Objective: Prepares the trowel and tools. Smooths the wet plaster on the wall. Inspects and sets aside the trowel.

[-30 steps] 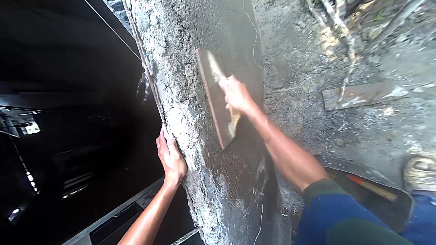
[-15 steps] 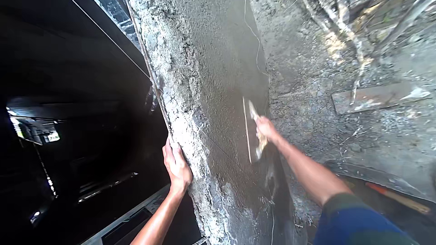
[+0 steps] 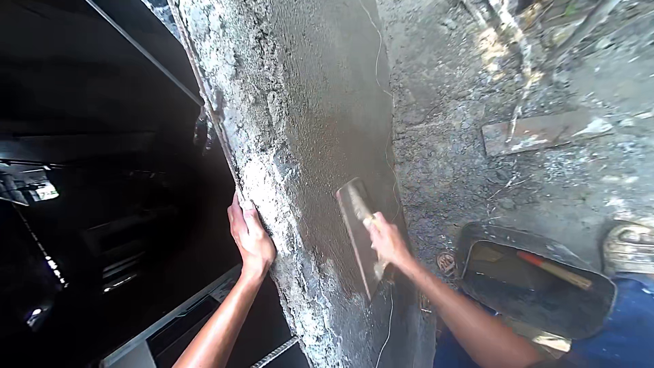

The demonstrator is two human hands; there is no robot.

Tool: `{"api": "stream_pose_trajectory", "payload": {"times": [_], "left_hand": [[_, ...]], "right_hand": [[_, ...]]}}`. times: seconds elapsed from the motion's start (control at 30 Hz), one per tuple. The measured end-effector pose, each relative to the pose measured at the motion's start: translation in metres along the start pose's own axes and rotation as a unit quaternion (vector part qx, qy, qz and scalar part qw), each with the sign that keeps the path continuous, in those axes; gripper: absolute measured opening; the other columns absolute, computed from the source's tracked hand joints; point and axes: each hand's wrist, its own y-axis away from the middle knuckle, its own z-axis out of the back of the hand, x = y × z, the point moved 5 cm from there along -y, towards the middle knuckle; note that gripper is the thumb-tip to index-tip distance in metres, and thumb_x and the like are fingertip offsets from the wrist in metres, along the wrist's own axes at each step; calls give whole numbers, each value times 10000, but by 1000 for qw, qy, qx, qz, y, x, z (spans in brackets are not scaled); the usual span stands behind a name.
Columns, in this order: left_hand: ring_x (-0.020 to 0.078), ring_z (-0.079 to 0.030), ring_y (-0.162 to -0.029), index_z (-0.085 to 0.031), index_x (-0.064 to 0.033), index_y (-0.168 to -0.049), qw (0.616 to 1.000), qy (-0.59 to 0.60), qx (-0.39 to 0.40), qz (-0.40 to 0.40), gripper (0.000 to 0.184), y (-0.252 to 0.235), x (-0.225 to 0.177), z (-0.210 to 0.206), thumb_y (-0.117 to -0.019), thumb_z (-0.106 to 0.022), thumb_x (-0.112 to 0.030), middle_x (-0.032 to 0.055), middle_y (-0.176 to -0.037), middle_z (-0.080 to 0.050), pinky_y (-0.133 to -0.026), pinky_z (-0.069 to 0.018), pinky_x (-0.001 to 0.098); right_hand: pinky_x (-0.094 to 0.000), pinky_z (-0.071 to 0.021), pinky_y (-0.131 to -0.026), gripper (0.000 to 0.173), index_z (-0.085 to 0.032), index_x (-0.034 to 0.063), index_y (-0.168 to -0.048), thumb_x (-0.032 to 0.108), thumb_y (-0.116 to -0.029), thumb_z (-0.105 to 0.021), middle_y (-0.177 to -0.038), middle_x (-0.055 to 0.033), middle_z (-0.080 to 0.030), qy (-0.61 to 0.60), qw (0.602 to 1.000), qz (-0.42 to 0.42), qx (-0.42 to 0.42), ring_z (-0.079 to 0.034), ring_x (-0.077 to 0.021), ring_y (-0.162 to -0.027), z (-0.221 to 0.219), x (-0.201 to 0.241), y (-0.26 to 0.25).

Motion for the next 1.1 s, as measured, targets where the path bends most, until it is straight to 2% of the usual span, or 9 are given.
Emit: {"api": "stream_pose_trajectory", "payload": {"times": [0.1, 0.2, 0.4, 0.6, 0.7, 0.8, 0.93, 1.03, 1.1], "left_hand": [[191, -499, -1353, -421, -88, -1546, 1000, 1, -5, 9, 616, 2, 1, 0, -1087, -215, -443, 146, -1467, -518, -1149, -384, 392], [182, -503, -1351, -422, -108, -1551, 1000, 4, -8, 9, 612, 1, 2, 0, -1086, -218, -449, 133, -1469, -519, -1146, -394, 397], [186, -492, -1364, -407, -140, -1563, 1000, 1, 0, 6, 625, 3, 1, 1, -1087, -197, -485, 113, -1486, -508, -1141, -402, 417], [200, -485, -1376, -413, -132, -1559, 1000, -3, -1, 13, 619, 2, -1, 1, -1084, -212, -475, 124, -1500, -498, -1149, -391, 426], [164, -506, -1354, -417, -121, -1554, 1000, 8, -5, 14, 590, 4, 0, 0, -1093, -227, -436, 111, -1492, -508, -1139, -406, 386], [154, -498, -1359, -410, -116, -1559, 1000, 13, -6, 11, 584, 4, 0, 1, -1095, -224, -418, 114, -1503, -494, -1141, -407, 375], [165, -510, -1343, -419, -119, -1552, 1000, 6, -3, 8, 592, 2, 1, 1, -1093, -217, -435, 110, -1476, -518, -1130, -416, 401], [163, -500, -1361, -400, -149, -1568, 1000, 0, 8, 8, 597, 4, 2, 2, -1096, -205, -458, 92, -1492, -510, -1142, -409, 410], [175, -493, -1368, -399, -161, -1569, 1000, -2, 9, 10, 599, 4, 0, 3, -1095, -200, -470, 94, -1499, -503, -1146, -404, 423]], "right_hand": [[-541, -606, -748, 526, -544, 37, -1330, 480, -1104, -373, -875, -183, -682, -33, 995, -90, -3, -710, -327, -757, 20, -39, -89], [-563, -606, -693, 558, -534, 101, -1379, 545, -1082, -373, -881, -183, -680, -57, 996, -60, -39, -702, -332, -720, 42, 6, -152], [-475, -583, -527, 380, -556, 140, -1226, 475, -1084, -444, -714, -82, -619, -62, 988, 140, -30, -637, -240, -544, 34, 174, -44], [-478, -601, -653, 482, -583, 82, -1286, 488, -1071, -438, -760, -87, -667, -11, 999, 44, -2, -689, -238, -659, -19, 18, 54], [-518, -603, -721, 503, -542, 55, -1348, 462, -1098, -389, -849, -145, -683, -12, 996, -92, 7, -703, -293, -734, -7, -64, -4], [-559, -608, -736, 539, -517, 48, -1374, 488, -1102, -366, -918, -197, -682, -47, 993, -111, -3, -708, -339, -764, 17, -77, -102], [-517, -616, -652, 528, -551, 103, -1329, 537, -1083, -379, -851, -139, -671, -56, 997, 3, -46, -694, -279, -672, 49, 44, -145], [-466, -591, -513, 422, -537, 130, -1261, 498, -1084, -432, -702, -81, -610, -65, 992, 107, -25, -639, -237, -535, 36, 138, -62], [-450, -565, -479, 382, -531, 143, -1239, 481, -1079, -456, -649, -62, -589, -56, 988, 146, -1, -618, -225, -508, 13, 144, 13]]}}
